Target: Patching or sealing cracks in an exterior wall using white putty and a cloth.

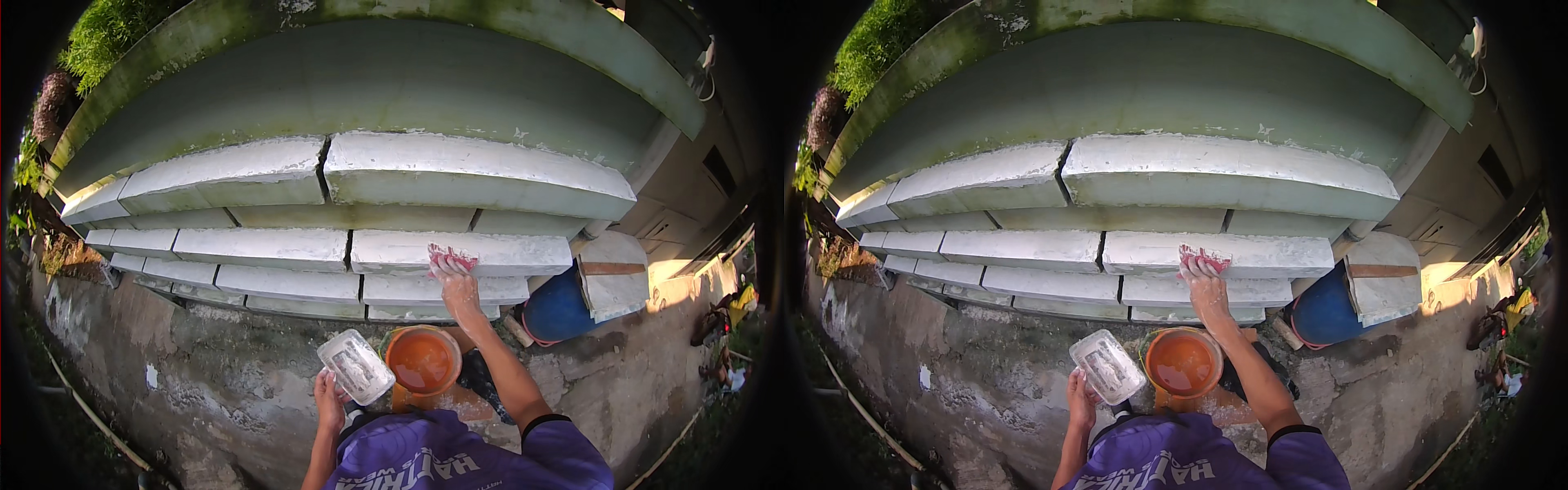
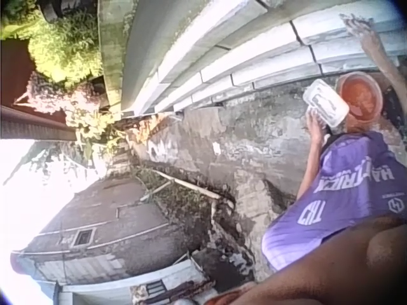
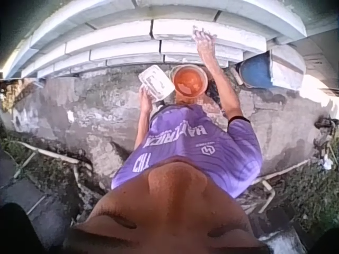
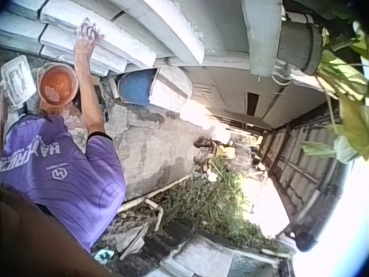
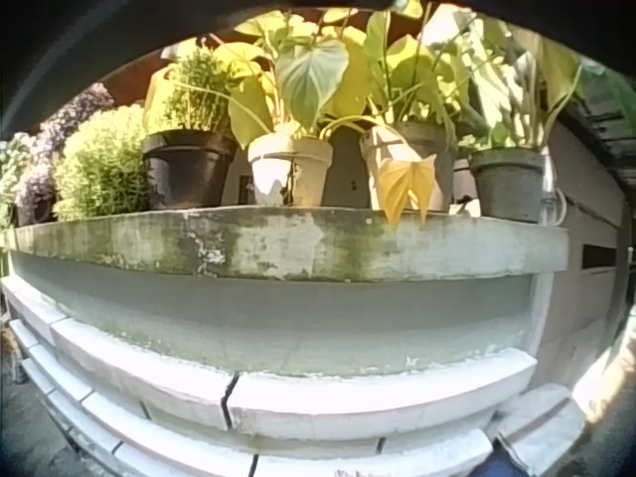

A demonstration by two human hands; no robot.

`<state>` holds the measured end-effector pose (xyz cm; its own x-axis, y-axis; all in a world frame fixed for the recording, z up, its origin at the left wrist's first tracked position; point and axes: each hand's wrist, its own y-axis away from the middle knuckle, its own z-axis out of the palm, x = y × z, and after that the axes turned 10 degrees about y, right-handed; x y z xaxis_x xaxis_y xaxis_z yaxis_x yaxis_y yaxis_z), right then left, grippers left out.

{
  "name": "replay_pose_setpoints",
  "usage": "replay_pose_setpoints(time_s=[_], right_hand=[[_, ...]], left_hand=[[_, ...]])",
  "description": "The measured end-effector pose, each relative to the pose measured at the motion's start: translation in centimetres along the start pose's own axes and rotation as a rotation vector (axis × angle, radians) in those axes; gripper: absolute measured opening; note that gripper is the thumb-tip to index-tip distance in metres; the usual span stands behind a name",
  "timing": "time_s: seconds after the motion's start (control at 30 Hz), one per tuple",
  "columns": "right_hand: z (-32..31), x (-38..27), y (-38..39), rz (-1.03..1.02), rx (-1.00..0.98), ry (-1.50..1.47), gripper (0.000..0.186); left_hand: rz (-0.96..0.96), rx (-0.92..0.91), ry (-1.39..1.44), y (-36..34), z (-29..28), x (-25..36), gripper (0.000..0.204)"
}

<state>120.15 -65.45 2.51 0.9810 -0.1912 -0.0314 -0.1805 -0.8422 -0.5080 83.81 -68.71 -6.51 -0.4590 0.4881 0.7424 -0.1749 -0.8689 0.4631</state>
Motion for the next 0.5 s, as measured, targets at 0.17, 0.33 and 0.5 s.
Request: replay_pose_setpoints(time_s=[0.17, 0.33, 0.5], right_hand=[[-4.3, -2.7, -1.5, -0.001, -0.209, -0.331, 0.05], [1.2, -1.3, -2.1, -0.075, 0.075, -0.044, 0.039], [-2.0, -5.2, -0.5, -0.131, -0.133, -0.169, 0.041]], left_hand=[[0.005, 0.031, 0.039, -0.3, -0.8, -0.1, 0.031], [0.011, -0.011, 0.042, -0.2, -0.4, 0.2, 0.032], [0.039, 0.03, 0.065, 0.3, -0.5, 0.8, 0.03]])
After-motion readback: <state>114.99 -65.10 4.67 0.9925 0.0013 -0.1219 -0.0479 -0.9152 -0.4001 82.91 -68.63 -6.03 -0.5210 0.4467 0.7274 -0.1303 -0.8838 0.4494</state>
